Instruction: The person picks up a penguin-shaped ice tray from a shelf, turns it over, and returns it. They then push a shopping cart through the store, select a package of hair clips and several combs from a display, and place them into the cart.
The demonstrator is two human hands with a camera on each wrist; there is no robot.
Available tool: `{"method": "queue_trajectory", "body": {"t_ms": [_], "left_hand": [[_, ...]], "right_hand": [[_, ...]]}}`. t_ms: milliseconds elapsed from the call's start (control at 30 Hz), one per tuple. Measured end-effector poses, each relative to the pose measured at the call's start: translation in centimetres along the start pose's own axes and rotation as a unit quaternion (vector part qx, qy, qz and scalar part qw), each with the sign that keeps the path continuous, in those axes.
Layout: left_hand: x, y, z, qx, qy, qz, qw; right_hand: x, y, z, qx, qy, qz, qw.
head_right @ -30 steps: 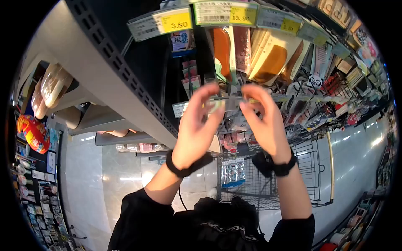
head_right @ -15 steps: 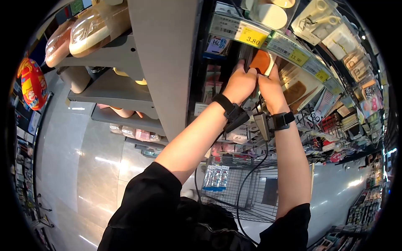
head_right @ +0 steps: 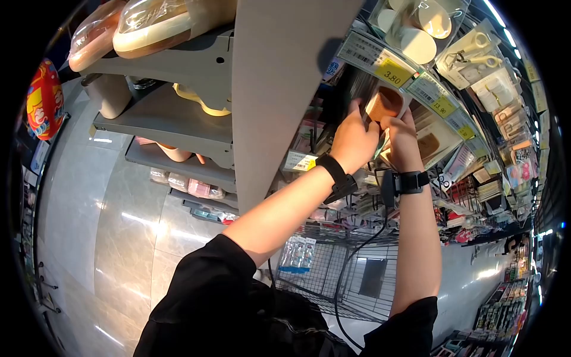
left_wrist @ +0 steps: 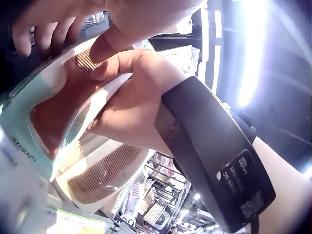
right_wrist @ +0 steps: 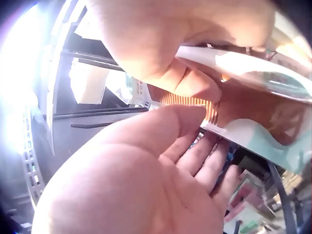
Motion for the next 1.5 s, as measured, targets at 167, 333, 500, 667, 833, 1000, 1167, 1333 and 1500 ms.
{"method": "queue_trajectory", "body": {"t_ms": [167, 333, 500, 667, 833, 1000, 1167, 1333, 1500], "left_hand": [[0.0, 0.2, 0.0, 0.039, -0.024, -0.011, 0.999], [0.3, 0.0, -0.1, 0.068, -0.054, -0.001, 0.996], [0.2, -0.2, -0.5, 0.088, -0.036, -0.01, 0.995], [0.8, 0.6, -1.1, 0.077, 0.014, -0.06, 0.995], [0.3, -0.1, -2.9, 0.103, 0.025, -0.075, 0.991], [0.2, -0.3, -4.1, 0.117, 0.021, -0.073, 0.99], [0.2, -0.6, -2.9, 0.24, -0.152, 0.031, 0.958], [0.9, -0.8, 0.5, 0.076, 0.015, 0.104, 0.992], [0.7, -0.5, 1.1, 0.079, 0.061, 0.034, 0.994]], "right_hand": [[-0.3, 0.0, -0.5, 0.074, -0.038, -0.001, 0.997], [0.2, 0.8, -0.6, 0.075, -0.053, 0.009, 0.996], [-0.6, 1.0, -1.2, 0.073, -0.052, -0.064, 0.994], [-0.6, 2.0, -2.2, 0.075, -0.029, -0.074, 0.994], [-0.4, 3.4, -3.5, 0.093, -0.041, -0.03, 0.994], [-0.7, 3.5, -4.1, 0.099, -0.035, -0.032, 0.994], [-0.7, 2.3, -2.8, 0.087, -0.023, -0.018, 0.996], [-0.4, 1.2, -0.8, 0.029, -0.001, -0.006, 1.0], [-0.7, 1.0, -1.2, 0.007, 0.009, 0.012, 1.0]]}}
Point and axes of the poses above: each hand's wrist, its own z-axis towards the middle knuckle, its own x-axis out of the palm, y = z × x, the point moved 9 cm from there along z, towards the middle knuckle, and after that the axes turned 13 degrees about -x, right-handed, at the moved point
